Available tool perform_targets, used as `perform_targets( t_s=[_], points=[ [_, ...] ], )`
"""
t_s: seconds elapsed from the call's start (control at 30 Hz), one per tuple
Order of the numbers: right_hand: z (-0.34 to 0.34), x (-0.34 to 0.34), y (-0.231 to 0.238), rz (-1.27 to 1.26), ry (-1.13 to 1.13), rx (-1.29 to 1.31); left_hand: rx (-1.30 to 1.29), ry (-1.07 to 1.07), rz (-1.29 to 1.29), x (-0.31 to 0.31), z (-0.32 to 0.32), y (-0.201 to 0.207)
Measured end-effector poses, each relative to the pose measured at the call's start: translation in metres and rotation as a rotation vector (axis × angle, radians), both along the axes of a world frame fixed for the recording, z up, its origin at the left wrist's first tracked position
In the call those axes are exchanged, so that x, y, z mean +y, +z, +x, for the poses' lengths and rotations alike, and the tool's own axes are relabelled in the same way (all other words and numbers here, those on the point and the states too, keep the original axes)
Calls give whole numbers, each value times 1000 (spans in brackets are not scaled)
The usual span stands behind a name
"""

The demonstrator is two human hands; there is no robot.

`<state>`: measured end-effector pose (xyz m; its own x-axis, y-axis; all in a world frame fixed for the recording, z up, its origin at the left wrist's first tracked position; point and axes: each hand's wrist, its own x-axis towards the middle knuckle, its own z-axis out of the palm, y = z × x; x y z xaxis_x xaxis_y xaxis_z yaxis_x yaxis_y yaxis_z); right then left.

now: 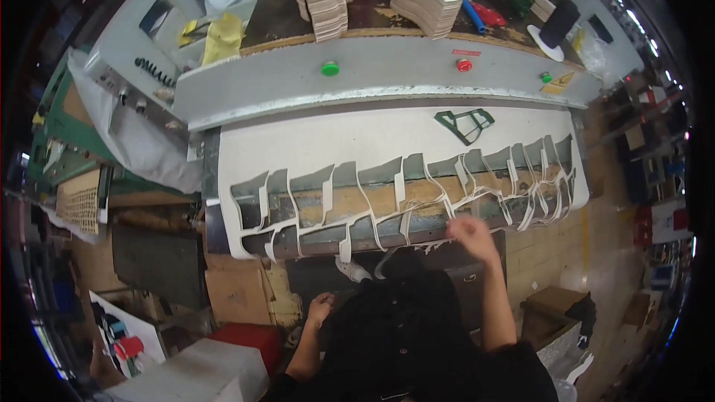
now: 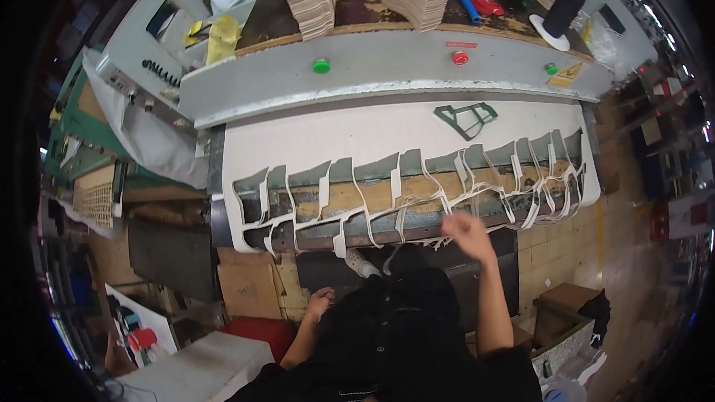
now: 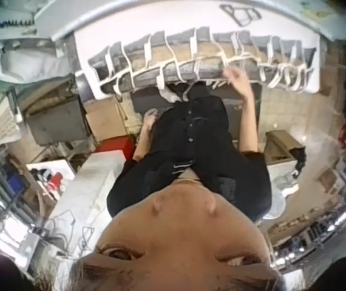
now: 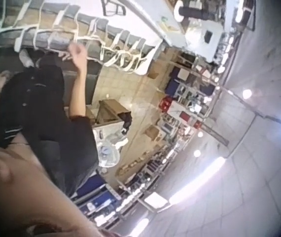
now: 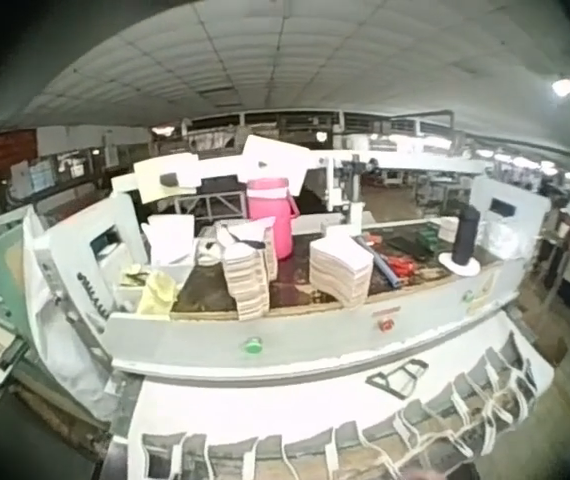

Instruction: Cut shoe components from a sheet of material using a metal template and a clicker press, then collect and stack the cut pieces.

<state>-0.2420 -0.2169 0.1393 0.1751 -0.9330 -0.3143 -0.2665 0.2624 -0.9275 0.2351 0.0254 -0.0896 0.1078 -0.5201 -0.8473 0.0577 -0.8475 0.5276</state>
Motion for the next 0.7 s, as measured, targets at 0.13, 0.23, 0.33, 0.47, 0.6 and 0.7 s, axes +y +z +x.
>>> perform_targets(
  t_s=[0.13,0.23,0.33,0.47,0.6,0.7],
  points=[
    [-12,-143,-31,-591,-691,441,-103,102,-90,-25,40,-2],
    [2,-202,-48,-512,-634,915,-158,32,-111,-19,77,5],
    [6,-225,-71,-372,-691,759,-151,66,-68,-16,102,41],
    [97,-226,-61,-360,-544,747,-310,243,1,24,149,56],
    [237,-202,-37,-423,-60,396,-181,262,108,15,157,59],
    [285,-194,-42,-359,-145,173,-326,36,28,-24,163,68]
  ],
)
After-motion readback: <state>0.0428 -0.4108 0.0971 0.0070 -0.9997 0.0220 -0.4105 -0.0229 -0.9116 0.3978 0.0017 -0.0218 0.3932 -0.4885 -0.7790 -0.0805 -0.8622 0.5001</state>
